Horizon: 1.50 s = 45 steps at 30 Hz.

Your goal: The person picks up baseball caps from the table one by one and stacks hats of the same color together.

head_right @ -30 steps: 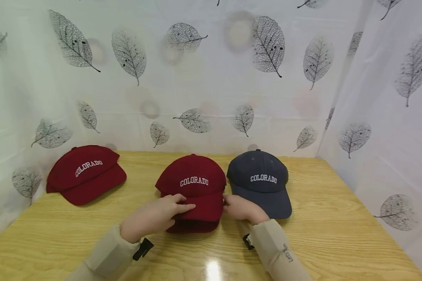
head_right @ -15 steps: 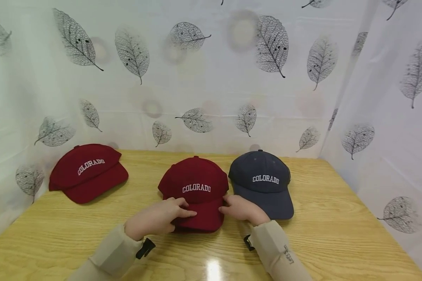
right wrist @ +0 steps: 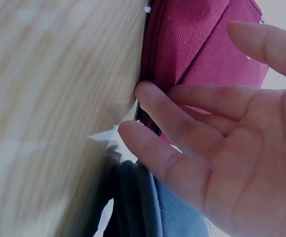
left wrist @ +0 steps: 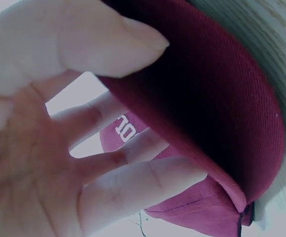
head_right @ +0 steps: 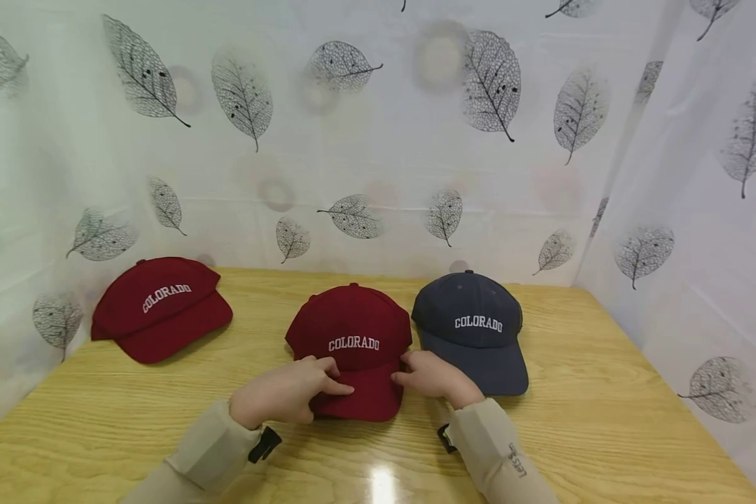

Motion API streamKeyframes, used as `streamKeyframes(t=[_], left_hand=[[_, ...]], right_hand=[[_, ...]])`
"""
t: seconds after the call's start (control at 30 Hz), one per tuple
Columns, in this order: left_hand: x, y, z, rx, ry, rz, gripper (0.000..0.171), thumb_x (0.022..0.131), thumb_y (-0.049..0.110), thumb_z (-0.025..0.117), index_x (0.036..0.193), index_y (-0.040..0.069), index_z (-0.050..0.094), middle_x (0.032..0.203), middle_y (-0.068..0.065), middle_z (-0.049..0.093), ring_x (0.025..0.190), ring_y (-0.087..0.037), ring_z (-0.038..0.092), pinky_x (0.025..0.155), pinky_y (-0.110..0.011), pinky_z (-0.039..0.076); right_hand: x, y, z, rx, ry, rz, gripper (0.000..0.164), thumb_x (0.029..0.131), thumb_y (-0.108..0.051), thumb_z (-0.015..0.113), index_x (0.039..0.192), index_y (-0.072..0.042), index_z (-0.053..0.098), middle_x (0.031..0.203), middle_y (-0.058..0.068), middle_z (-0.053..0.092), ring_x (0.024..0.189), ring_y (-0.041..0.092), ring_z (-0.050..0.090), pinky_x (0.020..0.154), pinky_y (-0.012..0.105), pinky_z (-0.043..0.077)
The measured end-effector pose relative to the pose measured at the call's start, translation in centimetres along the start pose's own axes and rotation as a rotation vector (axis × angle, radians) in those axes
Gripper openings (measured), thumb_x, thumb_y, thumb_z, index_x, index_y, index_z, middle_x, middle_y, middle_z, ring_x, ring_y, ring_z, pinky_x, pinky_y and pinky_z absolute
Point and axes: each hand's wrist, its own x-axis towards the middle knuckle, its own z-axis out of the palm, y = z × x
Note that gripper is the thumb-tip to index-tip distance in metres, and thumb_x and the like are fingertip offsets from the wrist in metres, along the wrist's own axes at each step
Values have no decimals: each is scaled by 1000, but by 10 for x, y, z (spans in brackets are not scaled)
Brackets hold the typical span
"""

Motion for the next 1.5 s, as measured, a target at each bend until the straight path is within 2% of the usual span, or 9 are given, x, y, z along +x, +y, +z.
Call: streamKeyframes(t=[0.27,0.43,0.57,0.67,0.8,0.9,1.0,1.17,1.5], left_hand=[[-4,-19,-1,-188,-7,2,41,69,8,72,109,7,63,100,-3,54,93,-18,50,81,-27,41],[-8,-46,4,-307,43,-187,24,77,7,64,99,-3,62,94,-9,59,89,-23,54,78,-36,43],[-8,-64,12,-410,91,-373,7,81,3,58,84,-3,59,76,-7,58,69,-17,54,64,-33,45],[-7,-73,19,-533,107,-469,18,84,3,53,100,-7,55,73,-9,57,59,-15,51,55,-30,45],[-4,-78,25,-708,121,-537,45,85,0,48,125,-16,35,94,-19,58,67,-18,56,54,-30,48],[-1,-78,27,-785,132,-550,49,84,-4,50,126,-18,31,105,-23,55,78,-22,58,58,-32,50],[1,-77,28,-836,140,-544,46,82,-5,52,124,-16,34,95,-20,57,70,-21,58,56,-32,50],[2,-77,27,-844,138,-509,50,82,-4,53,125,-16,31,84,-14,56,56,-17,53,50,-30,47],[3,-80,28,-835,136,-499,60,84,1,55,131,-17,22,102,-22,55,62,-15,54,52,-28,45]], right_hand=[[-2,-1,2,61,-6,-18,46,86,-16,55,116,17,45,111,26,53,98,32,55,82,42,43],[-2,-3,1,61,-12,-29,47,86,-16,55,117,18,44,112,27,52,98,32,55,82,42,43],[-1,-3,0,64,-23,-24,48,87,-16,54,118,18,43,114,28,50,100,33,53,83,43,41],[-1,-3,-1,85,-35,-21,49,87,-17,54,120,18,41,118,28,48,103,34,52,85,44,40],[-1,-1,-2,124,-51,-33,51,87,-18,54,121,18,40,121,29,45,107,36,49,88,45,38],[-1,1,-3,153,-68,-50,53,86,-18,56,122,18,39,123,29,43,109,36,47,89,45,37],[-2,3,-3,197,-102,-58,59,86,-17,57,126,18,32,128,30,36,112,36,44,91,44,36],[-2,7,-3,267,-158,-66,64,88,-15,55,133,15,19,136,29,24,118,37,36,94,44,32],[-2,9,-2,213,-127,-112,64,86,-11,54,133,14,19,135,26,28,117,36,38,94,47,30]])
